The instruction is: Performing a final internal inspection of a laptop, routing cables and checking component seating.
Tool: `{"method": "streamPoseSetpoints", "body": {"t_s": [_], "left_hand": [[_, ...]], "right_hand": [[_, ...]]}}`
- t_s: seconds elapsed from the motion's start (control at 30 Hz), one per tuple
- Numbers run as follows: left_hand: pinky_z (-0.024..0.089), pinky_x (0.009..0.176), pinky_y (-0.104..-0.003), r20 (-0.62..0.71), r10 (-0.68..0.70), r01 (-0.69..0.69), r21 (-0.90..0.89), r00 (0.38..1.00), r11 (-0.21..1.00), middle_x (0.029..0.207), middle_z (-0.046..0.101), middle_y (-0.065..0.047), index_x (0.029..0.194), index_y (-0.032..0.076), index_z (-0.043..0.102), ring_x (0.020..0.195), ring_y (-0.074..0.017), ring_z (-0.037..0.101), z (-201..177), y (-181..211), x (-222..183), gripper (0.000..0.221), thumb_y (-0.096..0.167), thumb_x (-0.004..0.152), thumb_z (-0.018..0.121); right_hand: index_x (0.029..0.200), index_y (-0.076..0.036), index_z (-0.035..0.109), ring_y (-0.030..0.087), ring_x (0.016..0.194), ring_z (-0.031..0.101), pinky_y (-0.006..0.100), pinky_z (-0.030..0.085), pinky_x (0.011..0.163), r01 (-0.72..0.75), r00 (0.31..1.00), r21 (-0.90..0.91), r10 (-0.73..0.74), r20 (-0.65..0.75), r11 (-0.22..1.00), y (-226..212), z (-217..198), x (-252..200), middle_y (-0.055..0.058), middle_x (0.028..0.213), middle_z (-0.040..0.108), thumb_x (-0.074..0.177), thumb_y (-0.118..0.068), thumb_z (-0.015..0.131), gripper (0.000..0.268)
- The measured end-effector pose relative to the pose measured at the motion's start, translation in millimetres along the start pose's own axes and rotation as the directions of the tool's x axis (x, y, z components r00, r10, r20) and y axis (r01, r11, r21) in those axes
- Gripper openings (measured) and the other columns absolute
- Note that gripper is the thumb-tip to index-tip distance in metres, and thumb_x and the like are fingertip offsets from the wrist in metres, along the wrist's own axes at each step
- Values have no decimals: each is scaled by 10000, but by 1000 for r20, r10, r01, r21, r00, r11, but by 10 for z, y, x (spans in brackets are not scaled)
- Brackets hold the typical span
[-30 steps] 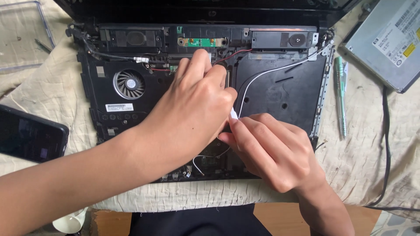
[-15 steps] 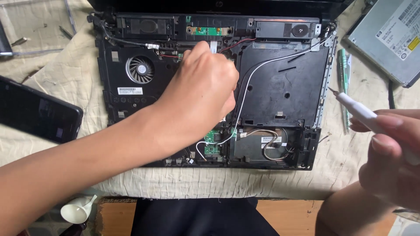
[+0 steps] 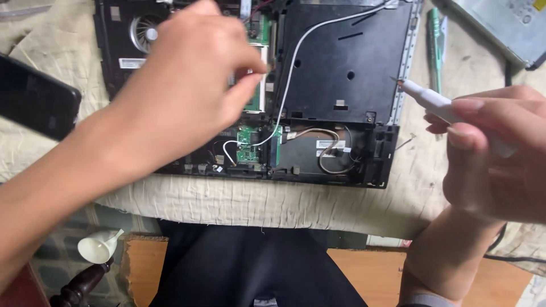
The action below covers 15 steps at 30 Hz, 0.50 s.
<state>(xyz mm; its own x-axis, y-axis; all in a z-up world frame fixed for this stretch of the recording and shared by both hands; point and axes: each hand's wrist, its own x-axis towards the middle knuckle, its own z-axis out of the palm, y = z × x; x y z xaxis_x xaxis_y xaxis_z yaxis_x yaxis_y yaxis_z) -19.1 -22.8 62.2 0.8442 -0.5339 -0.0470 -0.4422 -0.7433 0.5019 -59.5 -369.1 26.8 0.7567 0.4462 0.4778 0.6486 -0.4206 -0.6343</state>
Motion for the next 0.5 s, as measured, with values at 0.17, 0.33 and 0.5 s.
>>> {"method": "streamPoseSetpoints", "body": {"t_s": [0.17,0.33,0.5], "left_hand": [[460,750,-417,-174,28,-39,-62,984,997,904,713,-63,1045,37,851,861,-282,575,-19,-80,-216,68,4,986,860],[479,739,-432,-85,-65,56,-105,994,993,888,709,-96,1064,65,835,865,-311,547,29,-215,-92,145,112,928,822],[517,753,-470,-42,-49,42,-157,998,987,829,725,-116,971,90,835,829,-352,569,141,-316,104,164,10,871,732]], "right_hand": [[1069,231,567,382,757,684,383,509,664,-150,988,133,153,-10,980,-271,255,260,318,875,642,1069,-24,531,258],[981,218,680,335,690,679,392,555,667,9,997,55,-13,72,998,-460,637,799,272,866,718,1006,44,687,176],[1044,81,709,199,720,645,297,475,659,-59,974,-54,70,214,997,-366,877,991,126,880,713,1080,-21,741,114]]}}
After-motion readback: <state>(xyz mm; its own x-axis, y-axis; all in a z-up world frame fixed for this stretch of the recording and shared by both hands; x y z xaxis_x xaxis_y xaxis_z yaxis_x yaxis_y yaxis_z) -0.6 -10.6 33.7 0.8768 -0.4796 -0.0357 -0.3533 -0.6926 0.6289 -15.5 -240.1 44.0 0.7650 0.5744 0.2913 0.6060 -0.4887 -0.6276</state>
